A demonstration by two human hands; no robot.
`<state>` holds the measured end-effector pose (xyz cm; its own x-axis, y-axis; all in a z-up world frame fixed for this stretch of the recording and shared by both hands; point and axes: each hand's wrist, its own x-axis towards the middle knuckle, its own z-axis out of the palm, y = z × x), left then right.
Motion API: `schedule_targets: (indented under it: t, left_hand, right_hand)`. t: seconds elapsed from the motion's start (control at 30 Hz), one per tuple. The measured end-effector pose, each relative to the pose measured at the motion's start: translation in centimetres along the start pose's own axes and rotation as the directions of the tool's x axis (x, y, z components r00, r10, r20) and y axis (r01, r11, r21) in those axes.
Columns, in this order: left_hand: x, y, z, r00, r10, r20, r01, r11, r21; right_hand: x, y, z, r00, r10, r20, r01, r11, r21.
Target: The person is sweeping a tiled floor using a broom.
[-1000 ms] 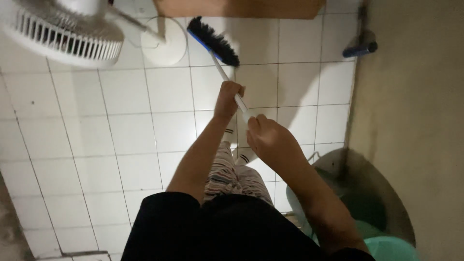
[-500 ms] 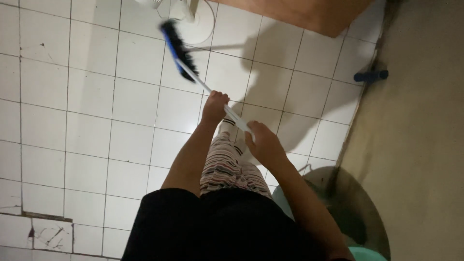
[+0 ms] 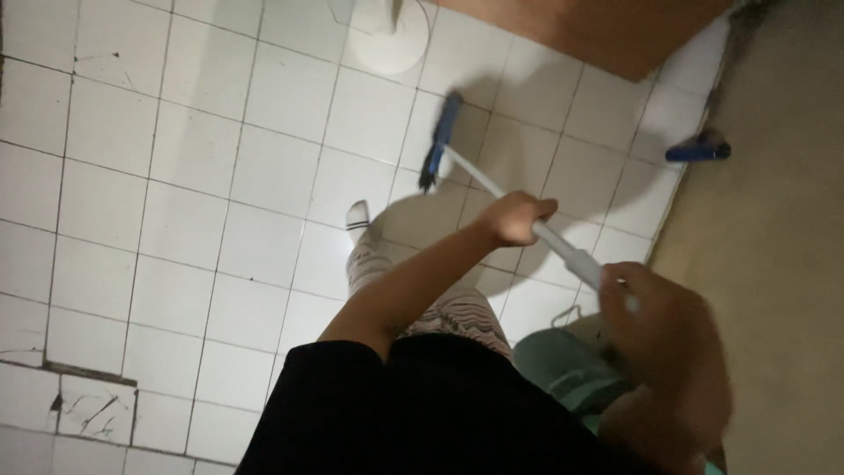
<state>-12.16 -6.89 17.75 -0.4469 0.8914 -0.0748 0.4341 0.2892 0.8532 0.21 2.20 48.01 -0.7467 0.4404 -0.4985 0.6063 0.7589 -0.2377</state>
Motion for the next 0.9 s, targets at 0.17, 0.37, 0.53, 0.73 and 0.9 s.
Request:
schedule_targets:
  t: [0.17, 0.37, 0.53, 0.73, 0.9]
  left_hand:
    - [-6.5, -13.0, -2.9, 0.997, 0.011, -0.074, -0.006, 0.998, 0.067]
    - [-16.6, -29.8, -16.0, 0.977, -0.159, -0.143, 0.2, 0.917, 0.346]
    - [-20.6, -34.2, -23.9, 0.807, -0.456, -0.375, 0.547, 0.816, 0.187]
    - [-20.6, -30.2, -34.2, 0.747, -0.429, -0.508, 0.525, 0.85, 0.053]
    - [-16.6, -25.4, -37.3, 0.826, -0.353, -0.439, 0.435, 0.895, 0.099]
  right_hand:
    - [4.2, -9.4, 6.5, 0.871, -0.49, -0.002, 0.482, 0.857, -0.186]
    - [11.3, -23.4, 22.3, 0.902, -0.43, -0.039, 0.423, 0.861, 0.282]
    - [14.9, -31.7, 27.3, 0.91, -0.405, 0.091, 0.353, 0.869, 0.346]
    - [20.3, -32.4, 25.8, 0.8, -0.589, 0.112, 0.252, 0.501, 0.828]
    - [29.2, -30.5, 28.1, 0.92, -0.295, 0.257, -0.092, 0.474, 0.876]
